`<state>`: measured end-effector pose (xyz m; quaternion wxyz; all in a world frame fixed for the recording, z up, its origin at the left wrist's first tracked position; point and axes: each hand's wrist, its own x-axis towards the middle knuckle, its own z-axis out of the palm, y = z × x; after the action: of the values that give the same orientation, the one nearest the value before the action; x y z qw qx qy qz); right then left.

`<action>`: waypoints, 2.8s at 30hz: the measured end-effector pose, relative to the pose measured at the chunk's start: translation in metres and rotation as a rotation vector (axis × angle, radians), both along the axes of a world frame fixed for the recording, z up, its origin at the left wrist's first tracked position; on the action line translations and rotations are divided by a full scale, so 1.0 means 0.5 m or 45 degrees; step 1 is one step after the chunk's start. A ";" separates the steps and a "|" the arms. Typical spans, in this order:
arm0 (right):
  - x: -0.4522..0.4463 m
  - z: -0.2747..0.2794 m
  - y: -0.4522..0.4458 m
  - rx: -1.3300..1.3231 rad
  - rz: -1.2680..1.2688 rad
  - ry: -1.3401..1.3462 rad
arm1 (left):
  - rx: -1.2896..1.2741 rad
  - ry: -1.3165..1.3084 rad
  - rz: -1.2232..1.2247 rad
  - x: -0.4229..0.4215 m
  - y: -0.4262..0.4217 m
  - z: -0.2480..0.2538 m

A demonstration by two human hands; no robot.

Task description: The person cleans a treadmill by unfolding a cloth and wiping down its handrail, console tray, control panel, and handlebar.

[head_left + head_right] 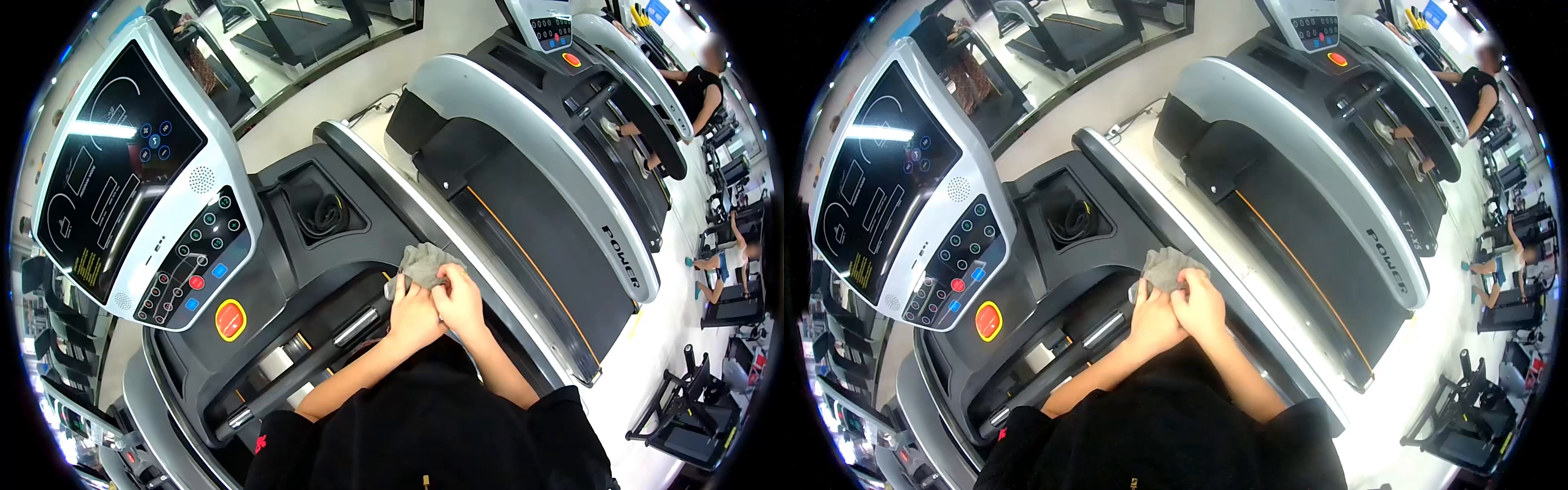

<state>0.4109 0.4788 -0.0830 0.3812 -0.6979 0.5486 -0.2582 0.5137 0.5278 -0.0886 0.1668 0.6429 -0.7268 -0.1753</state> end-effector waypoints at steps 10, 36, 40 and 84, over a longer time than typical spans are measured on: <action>0.102 0.013 -0.143 -0.008 0.262 0.107 | 0.046 -0.006 0.327 0.067 -0.088 0.022; 0.154 -0.021 -0.150 -0.054 0.301 0.132 | -0.135 -0.230 0.424 0.089 -0.075 -0.011; 0.109 -0.016 -0.113 0.000 0.295 0.040 | -0.279 -0.221 0.351 0.076 -0.046 -0.024; 0.027 -0.044 -0.035 0.086 0.275 -0.138 | -0.359 -0.375 0.267 0.023 0.016 -0.048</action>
<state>0.4243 0.4615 -0.1050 0.4591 -0.7248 0.4571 -0.2346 0.5254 0.5356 -0.1126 0.1645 0.7038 -0.6898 0.0421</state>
